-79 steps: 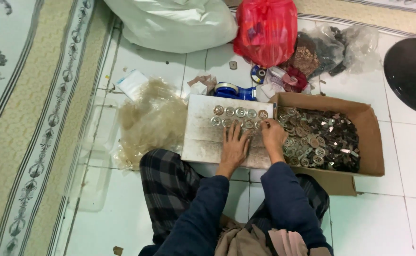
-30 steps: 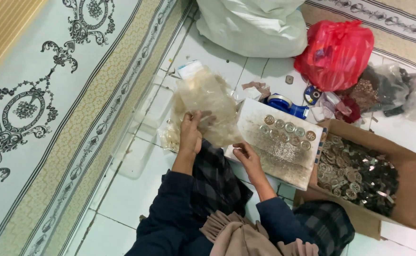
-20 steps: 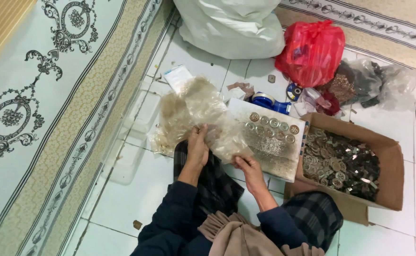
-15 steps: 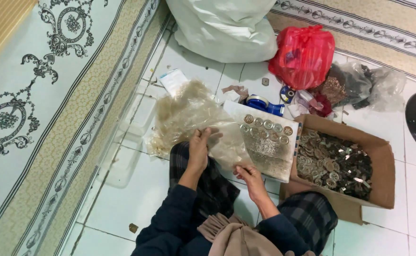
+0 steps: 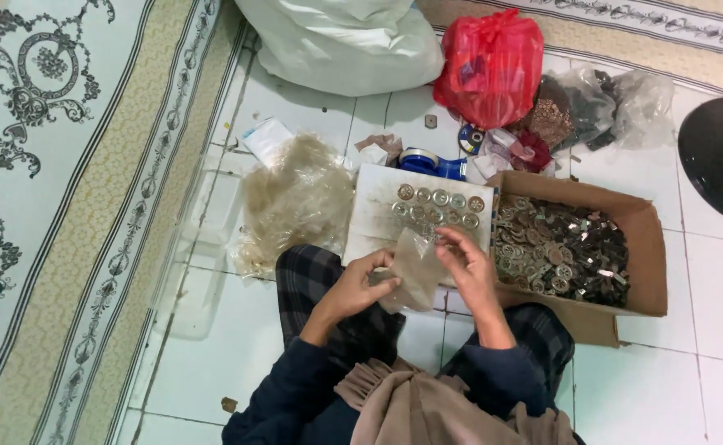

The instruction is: Sorting metal hardware pieces from a cardboard box, arranging them on a template, and packaging them into plastic bags.

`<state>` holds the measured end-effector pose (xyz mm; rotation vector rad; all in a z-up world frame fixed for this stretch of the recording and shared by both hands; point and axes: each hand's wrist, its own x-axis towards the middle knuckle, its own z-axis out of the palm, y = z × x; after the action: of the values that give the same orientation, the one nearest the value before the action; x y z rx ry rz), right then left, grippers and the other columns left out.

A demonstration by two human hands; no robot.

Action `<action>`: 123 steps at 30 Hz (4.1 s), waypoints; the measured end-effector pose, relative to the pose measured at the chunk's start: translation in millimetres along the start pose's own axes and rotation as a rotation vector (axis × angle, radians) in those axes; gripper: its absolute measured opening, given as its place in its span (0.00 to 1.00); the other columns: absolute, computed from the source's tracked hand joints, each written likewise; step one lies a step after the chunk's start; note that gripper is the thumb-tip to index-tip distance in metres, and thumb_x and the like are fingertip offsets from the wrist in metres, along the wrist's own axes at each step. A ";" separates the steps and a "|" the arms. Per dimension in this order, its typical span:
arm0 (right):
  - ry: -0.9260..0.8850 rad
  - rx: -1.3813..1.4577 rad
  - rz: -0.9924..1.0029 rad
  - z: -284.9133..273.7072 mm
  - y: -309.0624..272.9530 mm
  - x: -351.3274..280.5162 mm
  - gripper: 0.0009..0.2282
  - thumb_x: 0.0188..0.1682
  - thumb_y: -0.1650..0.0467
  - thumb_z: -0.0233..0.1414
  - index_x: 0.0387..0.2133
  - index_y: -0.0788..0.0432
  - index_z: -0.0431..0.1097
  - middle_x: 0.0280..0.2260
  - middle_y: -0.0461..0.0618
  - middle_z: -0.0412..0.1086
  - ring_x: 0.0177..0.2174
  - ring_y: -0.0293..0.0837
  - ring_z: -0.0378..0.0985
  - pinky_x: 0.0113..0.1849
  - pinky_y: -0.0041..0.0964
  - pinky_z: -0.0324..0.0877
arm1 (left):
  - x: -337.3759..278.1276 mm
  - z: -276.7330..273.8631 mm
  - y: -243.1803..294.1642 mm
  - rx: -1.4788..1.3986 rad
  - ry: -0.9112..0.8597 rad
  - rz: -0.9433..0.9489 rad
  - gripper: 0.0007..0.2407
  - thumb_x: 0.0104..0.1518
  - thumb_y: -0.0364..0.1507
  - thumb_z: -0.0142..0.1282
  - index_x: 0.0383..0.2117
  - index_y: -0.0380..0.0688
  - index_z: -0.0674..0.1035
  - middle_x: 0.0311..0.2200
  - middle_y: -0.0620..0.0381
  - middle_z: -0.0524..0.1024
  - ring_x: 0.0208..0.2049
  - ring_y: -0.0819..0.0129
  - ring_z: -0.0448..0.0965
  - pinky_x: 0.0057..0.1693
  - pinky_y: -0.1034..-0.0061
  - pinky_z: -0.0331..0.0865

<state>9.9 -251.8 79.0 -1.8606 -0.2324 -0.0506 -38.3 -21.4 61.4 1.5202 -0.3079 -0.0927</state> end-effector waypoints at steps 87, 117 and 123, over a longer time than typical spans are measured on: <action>0.177 -0.288 -0.017 75.2 69.2 77.3 0.06 0.54 0.71 0.56 0.43 0.53 0.78 0.38 0.54 0.74 0.40 0.54 0.77 0.43 0.47 0.70 | 84.2 -21.9 -72.5 0.186 0.506 -0.211 0.16 0.56 0.20 0.55 0.52 0.33 0.80 0.27 0.43 0.77 0.24 0.58 0.83 0.35 0.67 0.75; -0.069 -0.832 0.307 87.3 172.5 160.3 0.06 0.48 0.61 0.57 0.38 0.38 0.74 0.36 0.39 0.73 0.47 0.53 0.73 0.47 0.54 0.67 | 81.3 -42.1 -12.6 0.134 0.486 -0.182 0.16 0.55 0.20 0.56 0.51 0.36 0.80 0.26 0.48 0.78 0.23 0.64 0.82 0.33 0.71 0.74; 0.243 0.188 0.131 70.3 28.2 88.9 0.07 0.49 0.72 0.60 0.39 0.57 0.72 0.33 0.45 0.72 0.37 0.38 0.71 0.44 0.34 0.66 | 84.4 -36.5 -15.6 0.121 0.487 -0.187 0.16 0.55 0.20 0.56 0.51 0.35 0.80 0.26 0.49 0.77 0.22 0.64 0.82 0.34 0.72 0.74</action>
<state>96.3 -180.9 45.0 -1.6607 0.0519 -0.1581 53.9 -8.0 57.1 1.6348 0.2212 0.1515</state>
